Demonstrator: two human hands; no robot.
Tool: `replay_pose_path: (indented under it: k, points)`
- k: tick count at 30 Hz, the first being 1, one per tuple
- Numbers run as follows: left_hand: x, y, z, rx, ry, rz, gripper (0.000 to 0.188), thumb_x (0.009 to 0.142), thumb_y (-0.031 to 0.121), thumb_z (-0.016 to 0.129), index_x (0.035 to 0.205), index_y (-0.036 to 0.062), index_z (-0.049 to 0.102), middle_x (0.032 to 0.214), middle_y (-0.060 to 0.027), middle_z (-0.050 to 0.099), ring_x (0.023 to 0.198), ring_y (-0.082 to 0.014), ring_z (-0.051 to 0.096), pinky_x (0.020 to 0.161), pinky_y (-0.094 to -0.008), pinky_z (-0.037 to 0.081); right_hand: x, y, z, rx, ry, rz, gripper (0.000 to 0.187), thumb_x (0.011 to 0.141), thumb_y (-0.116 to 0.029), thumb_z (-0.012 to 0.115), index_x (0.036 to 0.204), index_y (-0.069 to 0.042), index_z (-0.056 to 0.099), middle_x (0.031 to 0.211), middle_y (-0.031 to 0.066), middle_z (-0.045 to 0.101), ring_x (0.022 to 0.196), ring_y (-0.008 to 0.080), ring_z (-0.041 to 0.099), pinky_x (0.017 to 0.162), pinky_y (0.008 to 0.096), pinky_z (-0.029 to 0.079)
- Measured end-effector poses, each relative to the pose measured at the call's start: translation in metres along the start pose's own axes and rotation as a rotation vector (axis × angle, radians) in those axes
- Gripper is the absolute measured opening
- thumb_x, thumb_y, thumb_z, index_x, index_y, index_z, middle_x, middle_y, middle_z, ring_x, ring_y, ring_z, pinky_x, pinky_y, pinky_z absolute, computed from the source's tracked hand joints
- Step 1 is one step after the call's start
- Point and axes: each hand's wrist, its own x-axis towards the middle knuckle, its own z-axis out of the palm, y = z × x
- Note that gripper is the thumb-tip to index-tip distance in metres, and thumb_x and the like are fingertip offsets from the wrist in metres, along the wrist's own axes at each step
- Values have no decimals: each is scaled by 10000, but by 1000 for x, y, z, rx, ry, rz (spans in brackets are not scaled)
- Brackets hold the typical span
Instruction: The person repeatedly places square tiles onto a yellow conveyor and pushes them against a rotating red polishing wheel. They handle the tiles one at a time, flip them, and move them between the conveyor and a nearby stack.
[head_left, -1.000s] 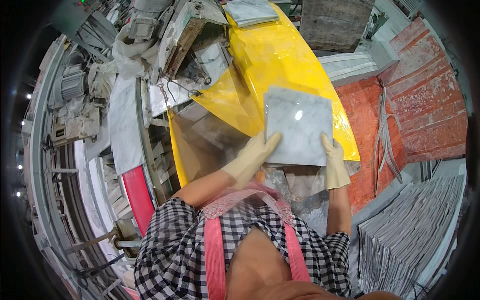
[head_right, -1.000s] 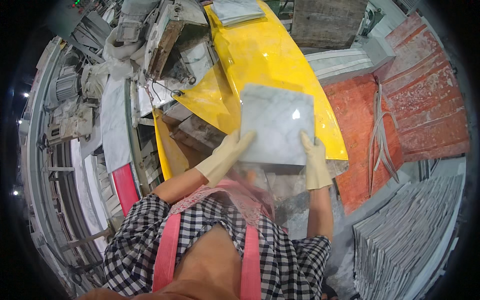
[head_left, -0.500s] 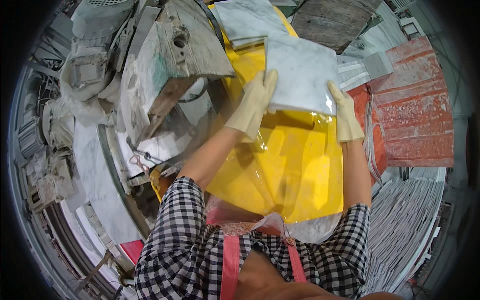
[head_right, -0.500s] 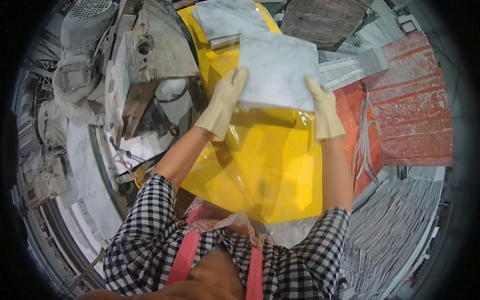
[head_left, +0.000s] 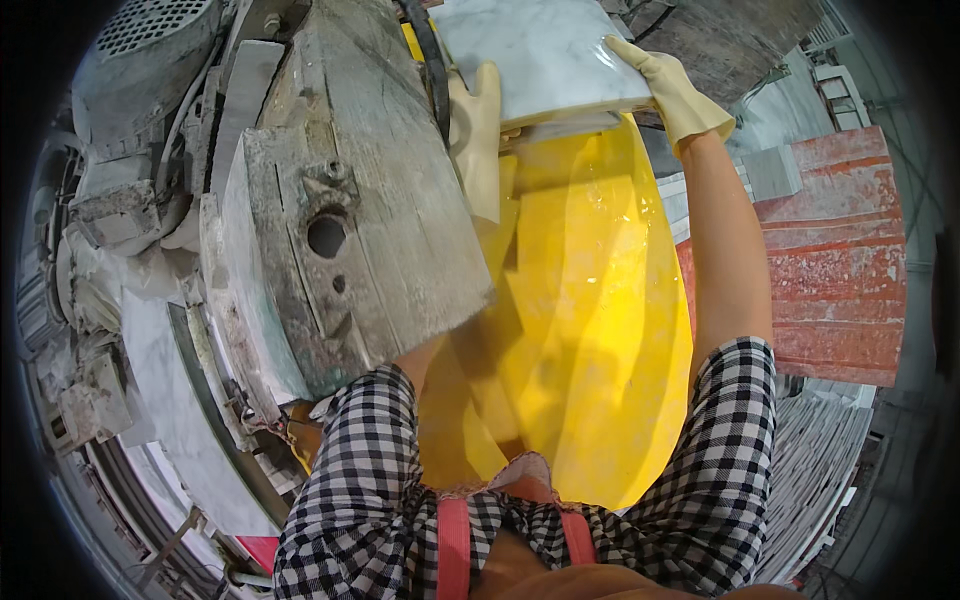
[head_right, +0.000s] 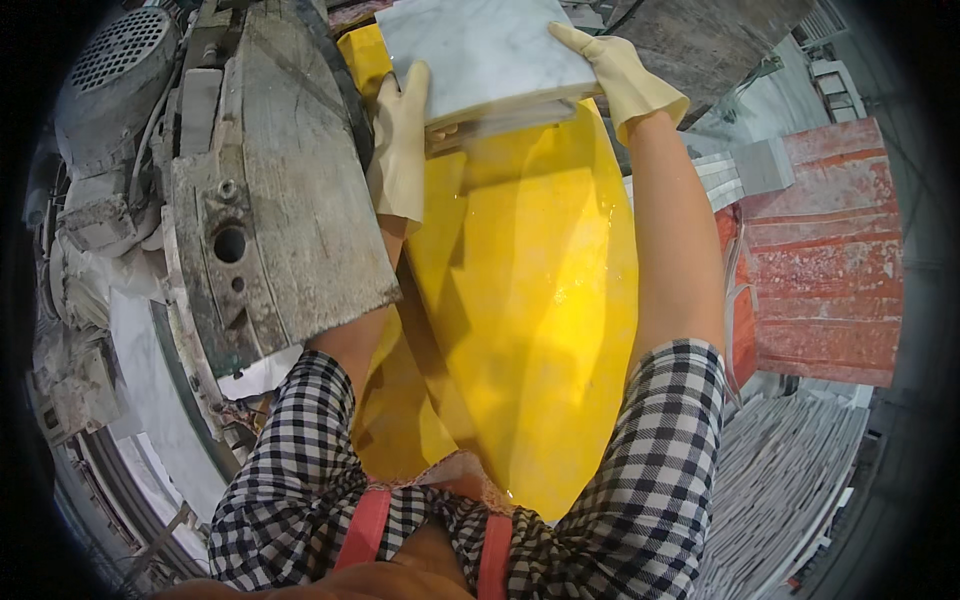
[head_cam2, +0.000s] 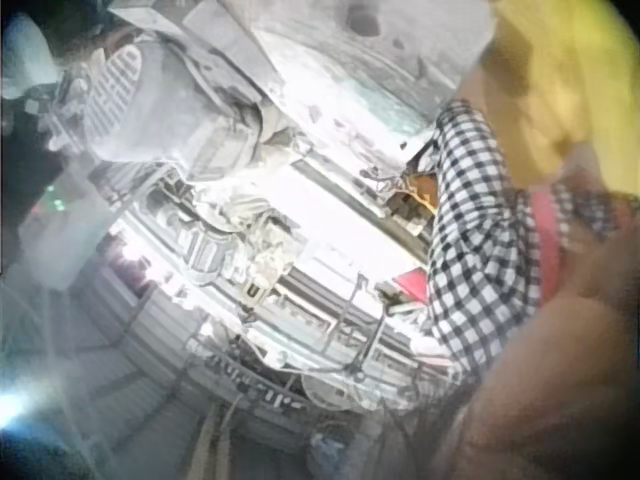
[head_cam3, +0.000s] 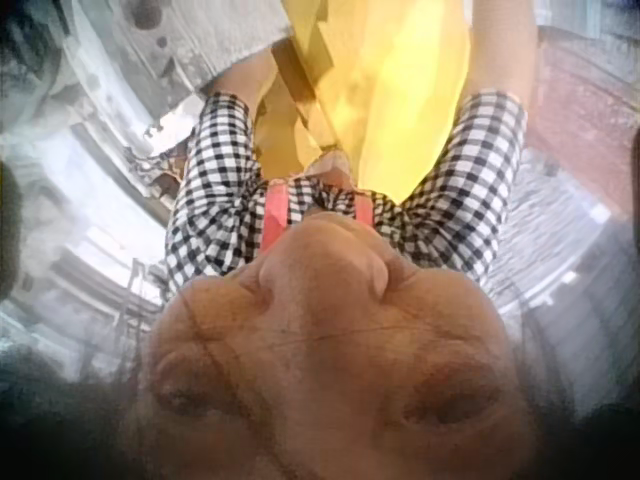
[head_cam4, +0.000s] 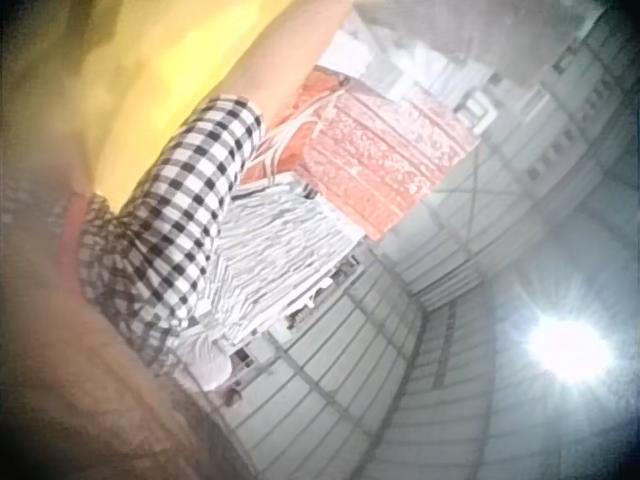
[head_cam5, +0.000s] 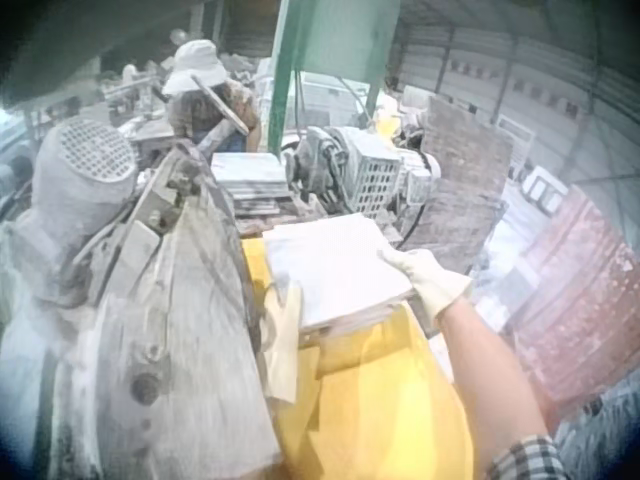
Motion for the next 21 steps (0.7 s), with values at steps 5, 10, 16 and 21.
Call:
replay_pose_path:
  k: [5,10,16,21]
  points:
    - [6,-2,-1,531,191,258,657,925,398,621,1411,-25,495,1162,-248,663,1073,-367,677,877,-447,544,6,11,9,89,-4,52,490,857,-381,823,1072,52,742,959,116,742,722,166,694,639,305,565]
    - [-44,-3,-12,525,-37,432,708,913,366,687,1474,0,460,1414,-346,498,1388,-435,445,1108,-521,408,25,32,0,73,21,45,526,877,-386,814,1173,37,714,1003,106,743,768,130,710,675,268,580]
    - [-66,-23,-8,910,-13,816,686,902,298,728,1485,39,477,1621,-291,275,1467,-497,254,1185,-544,329,42,44,-8,-124,61,-53,589,913,-489,740,1249,-6,698,1096,94,745,946,167,709,801,317,559]
    - [-55,-38,-9,842,10,802,630,941,280,677,1482,23,483,1602,-278,327,1432,-479,320,1167,-556,354,37,-7,-47,-266,-405,-420,439,955,-393,651,1192,-26,700,1030,67,733,968,131,632,896,277,498]
